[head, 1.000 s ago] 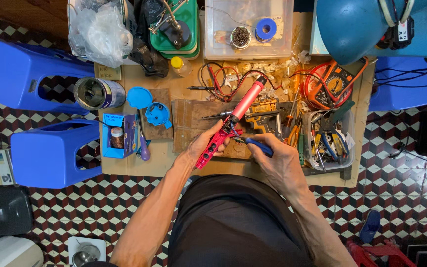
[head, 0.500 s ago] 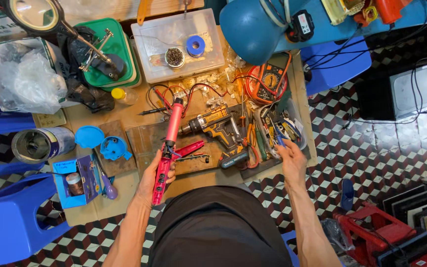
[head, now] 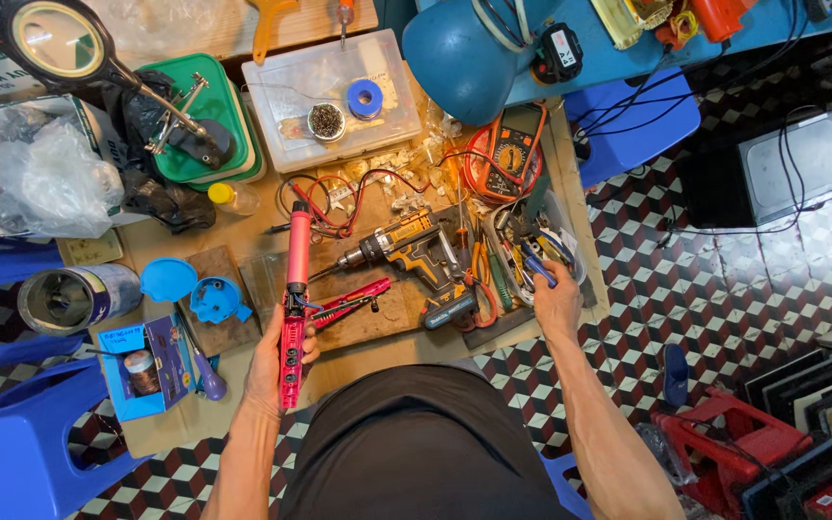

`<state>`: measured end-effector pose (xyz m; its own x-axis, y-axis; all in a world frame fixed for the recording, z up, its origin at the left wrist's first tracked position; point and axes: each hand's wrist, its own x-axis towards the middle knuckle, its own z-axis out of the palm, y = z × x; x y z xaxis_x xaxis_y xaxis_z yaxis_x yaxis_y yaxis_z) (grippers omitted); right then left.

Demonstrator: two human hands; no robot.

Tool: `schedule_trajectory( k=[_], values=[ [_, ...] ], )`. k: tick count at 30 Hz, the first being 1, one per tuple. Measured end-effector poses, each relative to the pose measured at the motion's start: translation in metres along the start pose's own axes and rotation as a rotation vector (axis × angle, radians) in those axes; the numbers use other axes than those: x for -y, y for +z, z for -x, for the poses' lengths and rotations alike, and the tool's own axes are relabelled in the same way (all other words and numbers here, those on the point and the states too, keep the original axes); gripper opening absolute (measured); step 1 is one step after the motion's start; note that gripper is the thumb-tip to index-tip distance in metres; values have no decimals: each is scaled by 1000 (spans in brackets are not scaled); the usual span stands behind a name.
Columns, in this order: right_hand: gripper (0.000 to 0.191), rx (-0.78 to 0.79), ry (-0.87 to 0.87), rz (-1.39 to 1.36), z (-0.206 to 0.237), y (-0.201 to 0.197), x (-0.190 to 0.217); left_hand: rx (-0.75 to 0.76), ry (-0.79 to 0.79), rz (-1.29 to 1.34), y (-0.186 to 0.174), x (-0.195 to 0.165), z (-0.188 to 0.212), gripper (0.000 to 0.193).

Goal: The person disassembles a pink cylindrical electronic device using a screwdriver, removes the internal circuit board, and manipulates its components. They then reassemble the device and place it on the workbench.

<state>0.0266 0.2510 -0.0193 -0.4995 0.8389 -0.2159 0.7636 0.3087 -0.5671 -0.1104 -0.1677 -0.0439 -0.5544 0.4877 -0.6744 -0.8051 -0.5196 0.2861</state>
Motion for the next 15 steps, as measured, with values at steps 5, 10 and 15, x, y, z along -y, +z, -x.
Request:
schedule_trajectory(
  k=[5, 10, 15],
  values=[
    [22, -211, -361, 197, 14, -3, -2, -11, -24, 17, -4, 5, 1, 38],
    [23, -11, -305, 322, 17, 8, -5, 14, -46, 12, 1, 6, 2, 37],
    [23, 2, -242, 320, 13, 14, -2, 14, -59, -31, 16, 5, 1, 37]
  ],
)
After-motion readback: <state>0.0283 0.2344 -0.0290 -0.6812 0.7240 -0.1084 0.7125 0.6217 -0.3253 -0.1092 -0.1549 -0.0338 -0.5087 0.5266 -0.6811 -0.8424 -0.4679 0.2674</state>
